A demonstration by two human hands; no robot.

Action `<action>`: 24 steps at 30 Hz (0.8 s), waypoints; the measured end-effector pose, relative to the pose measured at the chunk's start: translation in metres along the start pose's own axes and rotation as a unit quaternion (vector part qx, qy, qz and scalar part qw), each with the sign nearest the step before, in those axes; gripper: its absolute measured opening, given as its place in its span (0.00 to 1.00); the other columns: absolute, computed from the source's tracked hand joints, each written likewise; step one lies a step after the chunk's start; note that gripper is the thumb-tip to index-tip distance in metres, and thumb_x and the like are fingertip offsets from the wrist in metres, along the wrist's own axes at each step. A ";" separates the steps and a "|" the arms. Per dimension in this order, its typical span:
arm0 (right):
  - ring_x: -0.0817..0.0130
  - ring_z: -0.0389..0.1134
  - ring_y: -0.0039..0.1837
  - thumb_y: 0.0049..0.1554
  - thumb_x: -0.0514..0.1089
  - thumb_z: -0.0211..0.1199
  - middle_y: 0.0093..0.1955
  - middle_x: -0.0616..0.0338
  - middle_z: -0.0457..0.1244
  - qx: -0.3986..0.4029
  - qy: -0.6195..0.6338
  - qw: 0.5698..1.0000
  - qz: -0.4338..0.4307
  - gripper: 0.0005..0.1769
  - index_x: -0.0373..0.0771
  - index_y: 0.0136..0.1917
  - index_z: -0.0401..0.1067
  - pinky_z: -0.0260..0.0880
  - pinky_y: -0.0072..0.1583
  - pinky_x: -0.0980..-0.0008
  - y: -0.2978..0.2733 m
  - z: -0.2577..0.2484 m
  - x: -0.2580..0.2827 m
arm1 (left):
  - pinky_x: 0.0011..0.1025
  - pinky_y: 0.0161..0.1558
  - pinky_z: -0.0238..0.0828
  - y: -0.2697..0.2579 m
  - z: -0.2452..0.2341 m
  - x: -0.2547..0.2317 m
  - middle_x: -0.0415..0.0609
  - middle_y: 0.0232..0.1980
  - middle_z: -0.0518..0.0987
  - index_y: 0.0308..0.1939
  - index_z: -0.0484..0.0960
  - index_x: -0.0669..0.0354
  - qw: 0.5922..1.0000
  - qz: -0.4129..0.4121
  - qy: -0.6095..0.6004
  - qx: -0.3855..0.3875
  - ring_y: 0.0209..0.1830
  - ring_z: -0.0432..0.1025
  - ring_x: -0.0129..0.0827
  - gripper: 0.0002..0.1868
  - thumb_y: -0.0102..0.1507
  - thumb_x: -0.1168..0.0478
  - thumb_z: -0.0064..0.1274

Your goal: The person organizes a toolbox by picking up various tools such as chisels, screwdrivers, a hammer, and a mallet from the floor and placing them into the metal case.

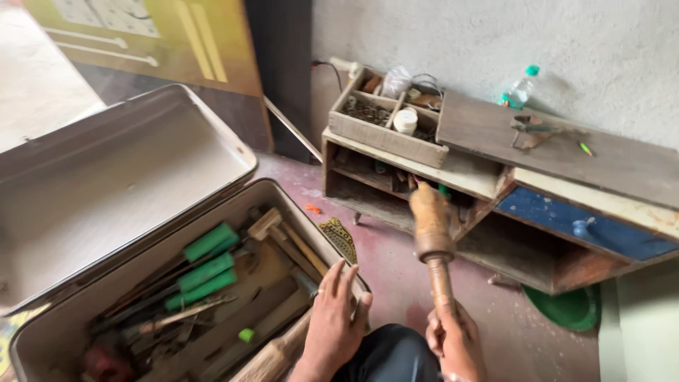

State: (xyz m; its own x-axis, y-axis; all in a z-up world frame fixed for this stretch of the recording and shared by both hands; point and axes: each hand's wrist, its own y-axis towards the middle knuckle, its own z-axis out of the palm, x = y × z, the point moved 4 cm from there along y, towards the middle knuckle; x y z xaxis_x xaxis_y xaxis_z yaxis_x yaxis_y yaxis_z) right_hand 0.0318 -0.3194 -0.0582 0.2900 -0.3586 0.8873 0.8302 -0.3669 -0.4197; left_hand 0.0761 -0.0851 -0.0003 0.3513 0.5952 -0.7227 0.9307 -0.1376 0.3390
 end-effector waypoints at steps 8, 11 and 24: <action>0.73 0.61 0.27 0.62 0.54 0.57 0.28 0.63 0.58 0.269 -0.116 0.954 -0.068 0.18 0.37 0.41 0.69 0.55 0.30 0.73 -0.058 0.124 0.024 | 0.44 0.55 0.70 -0.066 -0.105 0.035 0.57 0.56 0.79 0.60 0.77 0.56 0.991 -0.129 0.020 -0.043 0.56 0.73 0.53 0.23 0.64 0.52 0.57; 0.75 0.64 0.27 0.62 0.54 0.60 0.27 0.63 0.60 0.317 -0.199 0.920 -0.117 0.20 0.34 0.42 0.68 0.58 0.30 0.74 -0.061 0.179 0.013 | 0.41 0.54 0.73 -0.106 -0.167 0.056 0.55 0.53 0.81 0.57 0.78 0.56 0.990 -0.128 0.055 -0.031 0.54 0.76 0.50 0.21 0.64 0.51 0.57; 0.80 0.58 0.28 0.61 0.54 0.62 0.27 0.66 0.60 0.266 -0.344 0.876 -0.209 0.25 0.35 0.64 0.73 0.57 0.31 0.74 -0.057 0.207 -0.041 | 0.47 0.62 0.67 -0.173 -0.287 0.143 0.55 0.59 0.82 0.54 0.83 0.59 0.882 -0.243 0.140 -0.378 0.61 0.73 0.46 0.16 0.67 0.56 0.54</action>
State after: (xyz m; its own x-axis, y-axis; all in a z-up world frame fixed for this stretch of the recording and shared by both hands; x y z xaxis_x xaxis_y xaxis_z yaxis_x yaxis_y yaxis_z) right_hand 0.0713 -0.1067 -0.0312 -0.0265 0.3805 0.9244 0.9838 0.1739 -0.0434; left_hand -0.0636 0.2514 0.0105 -0.2083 0.6259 -0.7516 0.5926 0.6921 0.4121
